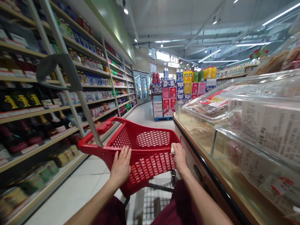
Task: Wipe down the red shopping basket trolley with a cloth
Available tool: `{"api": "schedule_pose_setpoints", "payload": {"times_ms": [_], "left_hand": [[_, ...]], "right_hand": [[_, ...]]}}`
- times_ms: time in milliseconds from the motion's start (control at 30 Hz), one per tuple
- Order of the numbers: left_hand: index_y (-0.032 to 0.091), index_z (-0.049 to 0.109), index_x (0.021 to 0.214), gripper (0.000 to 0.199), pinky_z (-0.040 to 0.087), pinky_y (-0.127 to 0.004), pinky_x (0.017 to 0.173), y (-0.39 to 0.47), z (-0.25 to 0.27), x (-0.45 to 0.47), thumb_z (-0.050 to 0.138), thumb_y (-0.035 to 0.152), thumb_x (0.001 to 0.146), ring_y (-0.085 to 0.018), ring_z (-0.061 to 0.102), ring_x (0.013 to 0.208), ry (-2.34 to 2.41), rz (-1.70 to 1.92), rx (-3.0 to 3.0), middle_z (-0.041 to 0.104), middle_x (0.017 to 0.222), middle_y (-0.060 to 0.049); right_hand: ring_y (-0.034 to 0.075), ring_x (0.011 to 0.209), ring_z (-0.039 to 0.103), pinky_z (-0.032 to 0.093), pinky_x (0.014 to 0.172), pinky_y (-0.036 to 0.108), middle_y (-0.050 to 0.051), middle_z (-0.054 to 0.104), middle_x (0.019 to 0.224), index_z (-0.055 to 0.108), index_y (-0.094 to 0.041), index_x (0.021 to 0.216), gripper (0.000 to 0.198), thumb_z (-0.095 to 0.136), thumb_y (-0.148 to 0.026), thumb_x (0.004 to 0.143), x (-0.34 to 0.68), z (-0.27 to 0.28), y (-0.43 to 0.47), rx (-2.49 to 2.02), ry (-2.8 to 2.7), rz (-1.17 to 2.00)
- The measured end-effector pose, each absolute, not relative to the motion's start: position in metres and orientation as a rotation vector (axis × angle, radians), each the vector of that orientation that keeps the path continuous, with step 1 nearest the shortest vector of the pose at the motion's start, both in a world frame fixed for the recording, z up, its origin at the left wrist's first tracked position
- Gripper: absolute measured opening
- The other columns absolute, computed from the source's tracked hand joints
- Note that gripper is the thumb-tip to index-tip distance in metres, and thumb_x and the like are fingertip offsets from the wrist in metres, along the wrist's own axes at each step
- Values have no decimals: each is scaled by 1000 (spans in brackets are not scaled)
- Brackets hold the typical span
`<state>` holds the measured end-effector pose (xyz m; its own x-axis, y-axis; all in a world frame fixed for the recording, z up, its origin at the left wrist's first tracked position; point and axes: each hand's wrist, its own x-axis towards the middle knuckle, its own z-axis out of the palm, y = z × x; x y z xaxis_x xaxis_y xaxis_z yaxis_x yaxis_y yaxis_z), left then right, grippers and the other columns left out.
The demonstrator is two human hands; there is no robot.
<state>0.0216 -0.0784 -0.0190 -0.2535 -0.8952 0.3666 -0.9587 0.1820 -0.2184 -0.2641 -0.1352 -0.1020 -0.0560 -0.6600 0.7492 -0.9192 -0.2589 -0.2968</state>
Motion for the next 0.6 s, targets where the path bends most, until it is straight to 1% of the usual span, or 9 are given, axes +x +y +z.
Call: {"api": "schedule_pose_setpoints", "payload": {"times_ms": [100, 167, 233, 300, 400, 467, 600], "left_hand": [[8, 27, 132, 67, 10, -46, 106, -78, -20, 25, 43, 20, 69, -25, 13, 132, -2280, 619, 1834, 20, 142, -12], [9, 26, 133, 67, 10, -49, 105, -77, -20, 27, 42, 21, 69, -25, 13, 132, -2292, 613, 1841, 19, 142, -12], [9, 25, 133, 67, 10, -50, 105, -76, -20, 30, 41, 21, 69, -24, 13, 132, -2303, 606, 1847, 18, 142, -12], [9, 24, 133, 66, 10, -50, 105, -75, -20, 30, 40, 20, 70, -24, 12, 132, -2304, 605, 1853, 18, 142, -12], [8, 24, 133, 67, 11, -51, 104, -74, -21, 30, 41, 19, 69, -25, 11, 132, -2281, 605, 1871, 18, 143, -12], [8, 24, 133, 68, 11, -51, 104, -74, -21, 30, 42, 19, 69, -26, 10, 132, -2275, 603, 1880, 17, 143, -13], [9, 24, 134, 69, 11, -51, 104, -72, -19, 33, 42, 19, 68, -25, 10, 132, -2302, 620, 1881, 16, 143, -12]], "right_hand": [[19, 119, 38, 32, 99, 37, 8, 50, 124, 52, -17, 118, 59, 31, 2, 66, -231, -104, -134, 2074, -1604, 1148], [19, 122, 35, 31, 99, 40, 5, 47, 128, 48, -20, 122, 62, 29, 3, 67, -225, -105, -130, 2141, -1579, 1095], [19, 121, 36, 32, 97, 42, 4, 47, 128, 47, -22, 123, 62, 29, 2, 69, -237, -107, -127, 2101, -1633, 1084], [20, 119, 39, 34, 96, 41, 5, 50, 125, 48, -21, 121, 60, 30, 1, 69, -259, -108, -125, 1969, -1733, 1116], [21, 116, 42, 35, 95, 40, 10, 52, 121, 52, -16, 118, 57, 31, 1, 67, -267, -108, -124, 1885, -1768, 1136], [19, 118, 40, 34, 98, 38, 10, 50, 123, 51, -15, 119, 60, 31, 2, 65, -250, -108, -122, 1976, -1681, 1118], [17, 123, 34, 32, 99, 39, 6, 46, 128, 46, -20, 123, 66, 30, 3, 63, -221, -107, -119, 2111, -1572, 1093]]}}
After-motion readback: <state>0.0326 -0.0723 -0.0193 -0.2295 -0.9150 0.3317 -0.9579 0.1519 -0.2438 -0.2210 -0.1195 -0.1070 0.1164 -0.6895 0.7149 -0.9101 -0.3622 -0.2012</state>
